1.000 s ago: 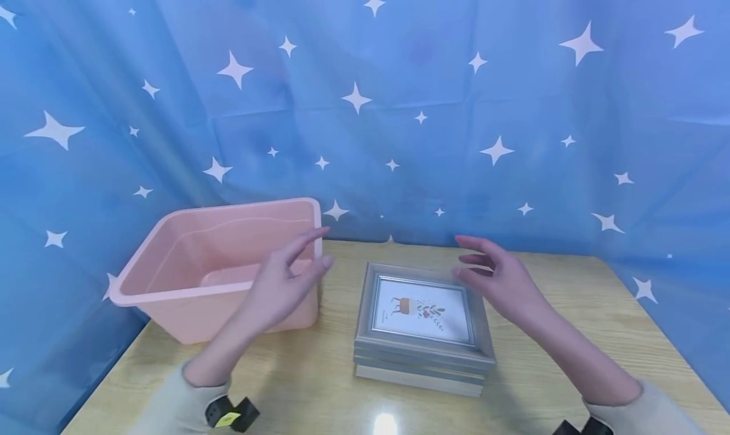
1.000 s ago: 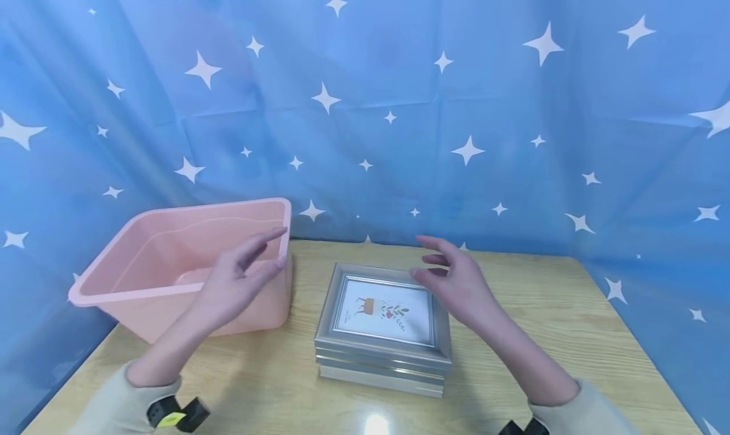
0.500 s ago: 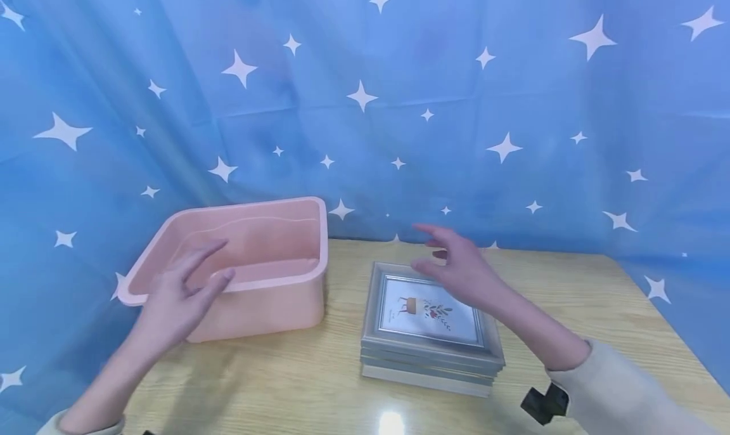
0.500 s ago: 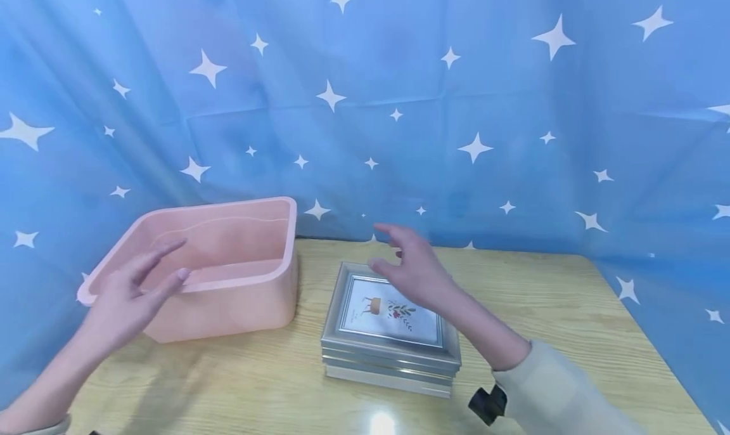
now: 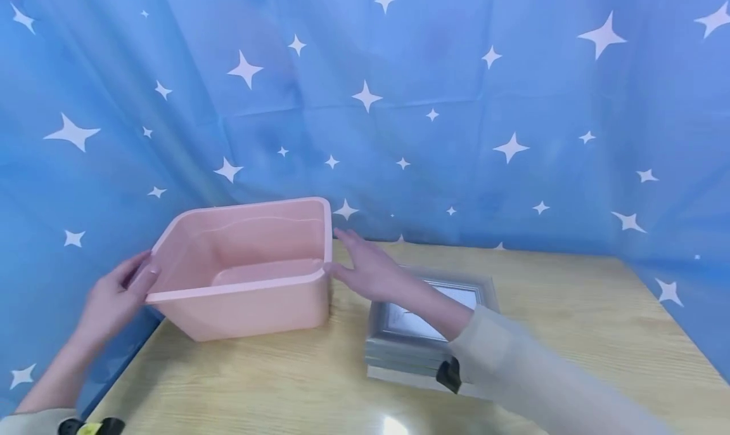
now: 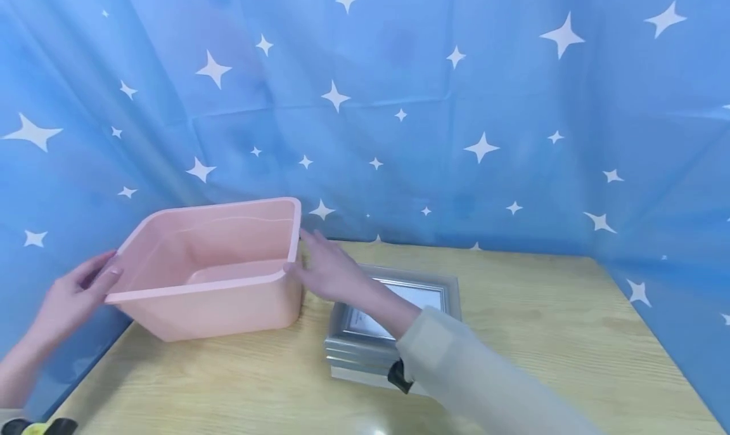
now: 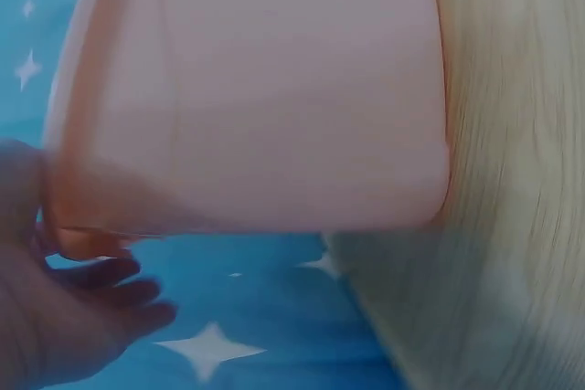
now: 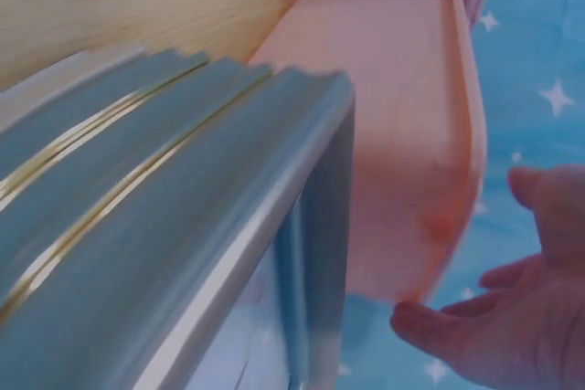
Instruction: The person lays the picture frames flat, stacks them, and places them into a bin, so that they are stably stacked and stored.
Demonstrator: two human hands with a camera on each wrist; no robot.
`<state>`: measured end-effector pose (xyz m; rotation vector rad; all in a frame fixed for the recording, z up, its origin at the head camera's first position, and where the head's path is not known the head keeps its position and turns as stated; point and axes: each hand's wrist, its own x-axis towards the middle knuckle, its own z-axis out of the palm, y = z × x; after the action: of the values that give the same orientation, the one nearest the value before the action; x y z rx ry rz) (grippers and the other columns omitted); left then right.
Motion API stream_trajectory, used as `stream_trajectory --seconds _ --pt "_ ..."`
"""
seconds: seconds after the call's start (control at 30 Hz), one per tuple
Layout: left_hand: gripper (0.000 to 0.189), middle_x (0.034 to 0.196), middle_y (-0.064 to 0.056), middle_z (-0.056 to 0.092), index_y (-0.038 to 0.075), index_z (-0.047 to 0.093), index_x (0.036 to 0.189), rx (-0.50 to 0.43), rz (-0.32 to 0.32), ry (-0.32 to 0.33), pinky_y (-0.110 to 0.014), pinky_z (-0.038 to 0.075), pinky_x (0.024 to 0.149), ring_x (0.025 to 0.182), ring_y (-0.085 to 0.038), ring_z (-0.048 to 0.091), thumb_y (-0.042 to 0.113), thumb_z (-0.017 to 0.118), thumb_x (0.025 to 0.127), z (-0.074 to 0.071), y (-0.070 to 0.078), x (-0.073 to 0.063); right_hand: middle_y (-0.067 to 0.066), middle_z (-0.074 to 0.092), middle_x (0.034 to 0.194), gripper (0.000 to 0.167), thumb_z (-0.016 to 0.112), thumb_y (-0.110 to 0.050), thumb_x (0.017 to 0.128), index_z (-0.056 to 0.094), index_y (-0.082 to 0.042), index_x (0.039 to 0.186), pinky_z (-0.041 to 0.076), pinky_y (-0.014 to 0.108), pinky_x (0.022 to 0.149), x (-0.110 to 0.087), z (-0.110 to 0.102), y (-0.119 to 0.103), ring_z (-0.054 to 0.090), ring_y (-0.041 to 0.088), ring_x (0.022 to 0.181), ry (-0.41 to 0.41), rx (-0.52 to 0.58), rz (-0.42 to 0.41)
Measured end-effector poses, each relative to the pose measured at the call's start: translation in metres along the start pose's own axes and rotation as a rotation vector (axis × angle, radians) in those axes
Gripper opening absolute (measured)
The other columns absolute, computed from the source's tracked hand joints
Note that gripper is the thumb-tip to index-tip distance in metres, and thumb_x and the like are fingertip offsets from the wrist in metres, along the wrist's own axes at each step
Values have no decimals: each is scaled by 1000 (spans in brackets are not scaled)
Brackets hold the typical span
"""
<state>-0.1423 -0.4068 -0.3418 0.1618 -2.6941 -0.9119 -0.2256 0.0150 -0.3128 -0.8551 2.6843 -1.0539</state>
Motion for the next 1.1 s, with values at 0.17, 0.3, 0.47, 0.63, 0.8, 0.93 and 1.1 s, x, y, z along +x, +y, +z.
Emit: stream_trajectory --seconds 0.17,0.3,0.47,0.63,0.8,0.93,1.1 --pt "67 159 -37 23 3 20 162 -225 -82 -25 -73 24 109 144 -58 22 41 38 110 21 -8 -3 17 20 168 80 53 -46 106 14 -9 165 36 53 115 18 12 -12 36 34 147 -57 -57 26" --pt "65 162 -34 19 7 18 164 -256 -79 -2 -70 17 114 147 -55 17 40 36 111 23 -10 -6 20 3 169 83 42 -54 107 8 -4 164 44 53 109 26 16 -17 30 34 149 -108 -200 62" --pt "65 160 -36 23 8 18 164 -218 -66 -8 -24 39 109 143 -56 26 40 36 111 21 -6 -1 22 -8 168 79 32 -50 110 1 1 163 47 47 106 34 13 -14 27 34 151 -175 -284 38" --pt "66 160 -35 24 7 17 164 -227 -61 -17 -9 39 92 143 -55 27 40 37 110 23 -2 7 25 -15 166 78 30 -45 112 -6 5 160 17 46 124 46 6 -5 10 39 154 -234 -256 11" --pt "67 160 -35 22 4 15 164 -245 -59 -26 -40 42 110 144 -56 24 39 36 110 32 8 18 22 -15 167 79 31 -43 111 -13 1 160 12 46 124 53 -2 10 2 37 155 -254 -117 39" --pt "67 160 -35 22 3 17 163 -265 -65 -13 -59 34 113 144 -55 25 38 36 109 42 21 27 16 -17 169 77 32 -36 112 -18 -7 161 8 48 124 54 -16 22 -7 31 155 -284 63 55" --pt "66 161 -35 20 4 18 163 -271 -89 7 -67 22 116 147 -54 20 38 37 109 56 35 31 17 -17 169 71 26 -33 113 -16 -2 160 2 42 124 56 -31 37 -11 29 155 -294 -17 11"
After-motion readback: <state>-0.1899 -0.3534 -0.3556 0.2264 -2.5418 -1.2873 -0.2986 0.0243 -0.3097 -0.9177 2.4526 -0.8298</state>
